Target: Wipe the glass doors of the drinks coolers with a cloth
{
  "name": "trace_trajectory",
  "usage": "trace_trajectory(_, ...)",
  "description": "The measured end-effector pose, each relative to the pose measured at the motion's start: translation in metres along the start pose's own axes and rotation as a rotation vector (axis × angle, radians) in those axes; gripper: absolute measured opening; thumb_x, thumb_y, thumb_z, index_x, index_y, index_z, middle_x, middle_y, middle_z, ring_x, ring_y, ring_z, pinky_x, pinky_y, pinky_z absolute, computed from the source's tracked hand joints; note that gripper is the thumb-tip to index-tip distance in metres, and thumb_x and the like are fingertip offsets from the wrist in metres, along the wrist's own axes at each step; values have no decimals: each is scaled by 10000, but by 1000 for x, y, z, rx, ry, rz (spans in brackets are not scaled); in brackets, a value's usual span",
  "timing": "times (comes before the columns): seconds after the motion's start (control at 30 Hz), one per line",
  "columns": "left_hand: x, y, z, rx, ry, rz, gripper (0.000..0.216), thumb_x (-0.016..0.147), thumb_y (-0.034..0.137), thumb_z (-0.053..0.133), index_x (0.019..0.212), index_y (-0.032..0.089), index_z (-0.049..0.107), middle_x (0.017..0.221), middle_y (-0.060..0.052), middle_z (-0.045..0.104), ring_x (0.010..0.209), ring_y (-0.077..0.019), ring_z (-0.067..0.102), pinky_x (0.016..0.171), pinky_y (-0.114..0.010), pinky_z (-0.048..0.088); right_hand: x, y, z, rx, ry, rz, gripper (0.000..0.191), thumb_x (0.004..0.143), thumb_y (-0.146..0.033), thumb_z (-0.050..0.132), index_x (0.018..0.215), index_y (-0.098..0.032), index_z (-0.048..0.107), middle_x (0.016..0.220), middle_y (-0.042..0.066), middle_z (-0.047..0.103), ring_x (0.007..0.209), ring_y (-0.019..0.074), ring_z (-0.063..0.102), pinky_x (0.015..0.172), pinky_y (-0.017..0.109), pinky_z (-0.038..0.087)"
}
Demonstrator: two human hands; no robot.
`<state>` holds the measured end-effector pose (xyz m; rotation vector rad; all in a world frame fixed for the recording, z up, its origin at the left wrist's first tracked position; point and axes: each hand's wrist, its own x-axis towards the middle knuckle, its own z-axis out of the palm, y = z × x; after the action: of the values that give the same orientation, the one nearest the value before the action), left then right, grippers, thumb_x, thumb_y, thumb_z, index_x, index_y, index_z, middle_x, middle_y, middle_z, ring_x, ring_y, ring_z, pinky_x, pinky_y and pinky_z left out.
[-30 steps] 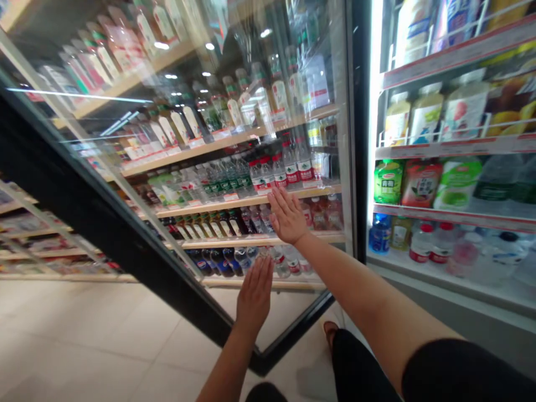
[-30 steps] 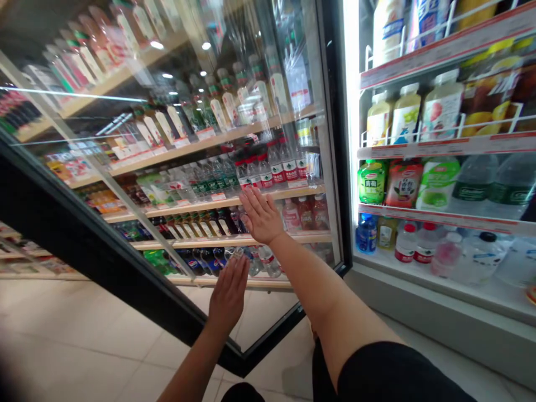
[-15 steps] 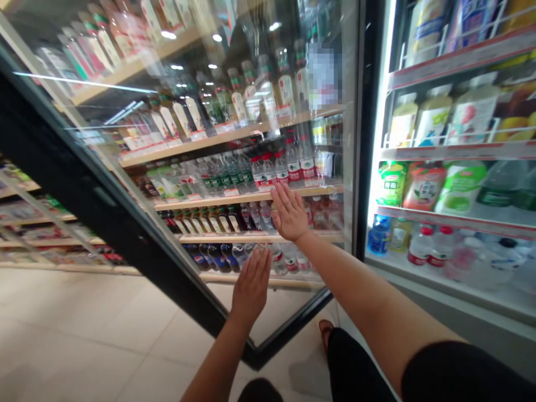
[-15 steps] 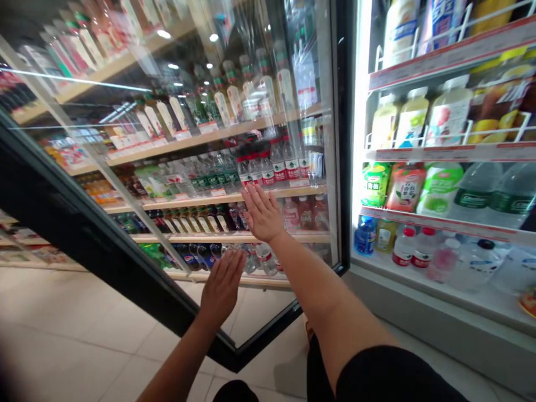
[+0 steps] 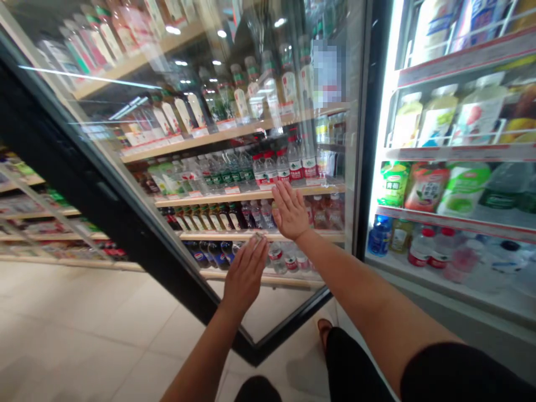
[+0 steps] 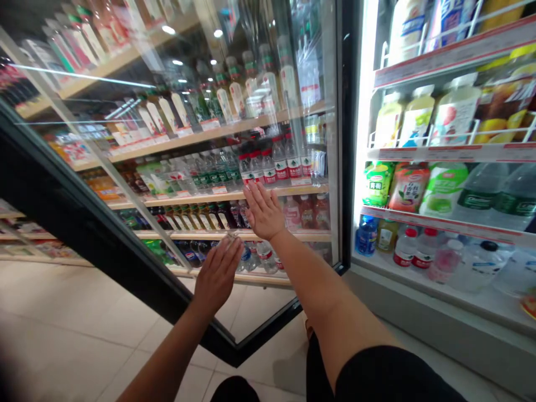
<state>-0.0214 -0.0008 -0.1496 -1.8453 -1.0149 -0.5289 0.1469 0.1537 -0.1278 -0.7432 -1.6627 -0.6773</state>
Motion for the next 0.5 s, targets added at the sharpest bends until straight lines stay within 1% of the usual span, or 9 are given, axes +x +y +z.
trace_trajectory(0.03, 4, -4, -3, 7, 0, 4, 533, 977, 36, 393, 1493, 129, 488, 1490, -96, 568, 1568, -208, 164, 1292, -392, 178, 0, 0, 0, -2, 6, -6, 577, 1056, -370, 272, 1587, -167, 369, 1616, 102, 428, 1573, 200, 243, 1292, 417, 131)
trace_trajectory(0.07, 14, -13, -9, 27, 39, -29, 513, 982, 51, 404, 1480, 121, 502, 1492, -106, 565, 1568, -220, 172, 1292, -414, 185, 0, 1, 0, 2, 3, -10, 577, 1056, -368, 271, 1589, -167, 365, 1618, 102, 424, 1574, 201, 240, 1292, 419, 134)
trace_trajectory(0.17, 55, -51, -32, 92, 220, -212, 489, 998, 124, 443, 1484, 85, 487, 1555, -148, 484, 1561, -277, 206, 1270, -502, 245, -1, 1, 0, 27, -28, -6, 581, 1055, -369, 274, 1598, -175, 344, 1624, 102, 415, 1570, 209, 250, 1289, 433, 144)
trace_trajectory(0.2, 67, -60, -37, 92, 237, -265, 487, 1011, 156, 435, 1491, 88, 477, 1588, -129, 442, 1555, -293, 214, 1267, -518, 246, -1, 1, -1, 34, -32, -1, 581, 1055, -370, 277, 1599, -178, 342, 1623, 103, 416, 1568, 212, 258, 1288, 436, 149)
trace_trajectory(0.27, 79, -64, -37, 89, 260, -313, 482, 1019, 183, 425, 1488, 87, 480, 1617, -121, 397, 1553, -310, 210, 1266, -532, 236, -1, 1, -1, 46, -36, 8, 578, 1055, -369, 283, 1600, -186, 342, 1620, 103, 422, 1562, 215, 274, 1285, 437, 162)
trace_trajectory(0.33, 73, -49, -25, 78, 245, -225, 476, 1003, 135, 425, 1470, 92, 506, 1587, -134, 442, 1565, -280, 180, 1278, -500, 225, -1, 1, -2, 59, -46, 18, 578, 1055, -372, 292, 1602, -195, 338, 1618, 101, 426, 1558, 215, 285, 1281, 435, 176)
trace_trajectory(0.37, 65, -38, -17, 71, 224, -134, 480, 986, 94, 428, 1456, 99, 521, 1552, -141, 488, 1570, -249, 169, 1283, -469, 224, -1, 1, -3, 64, -47, 22, 579, 1054, -374, 295, 1604, -198, 335, 1617, 100, 428, 1557, 214, 288, 1280, 434, 179)
trace_trajectory(0.43, 48, -20, -3, 48, 125, 61, 503, 961, 42, 431, 1444, 136, 538, 1507, -100, 549, 1567, -188, 173, 1293, -404, 199, 0, 1, -4, 68, -37, 18, 580, 1053, -376, 297, 1605, -200, 332, 1613, 97, 435, 1557, 210, 287, 1279, 430, 178)
trace_trajectory(0.5, 42, -17, -3, 46, 65, 130, 495, 959, 52, 463, 1431, 169, 552, 1485, -56, 578, 1559, -172, 203, 1301, -396, 156, 0, 1, -6, 64, -16, 5, 580, 1052, -375, 293, 1602, -195, 337, 1610, 95, 440, 1560, 203, 278, 1280, 424, 172)
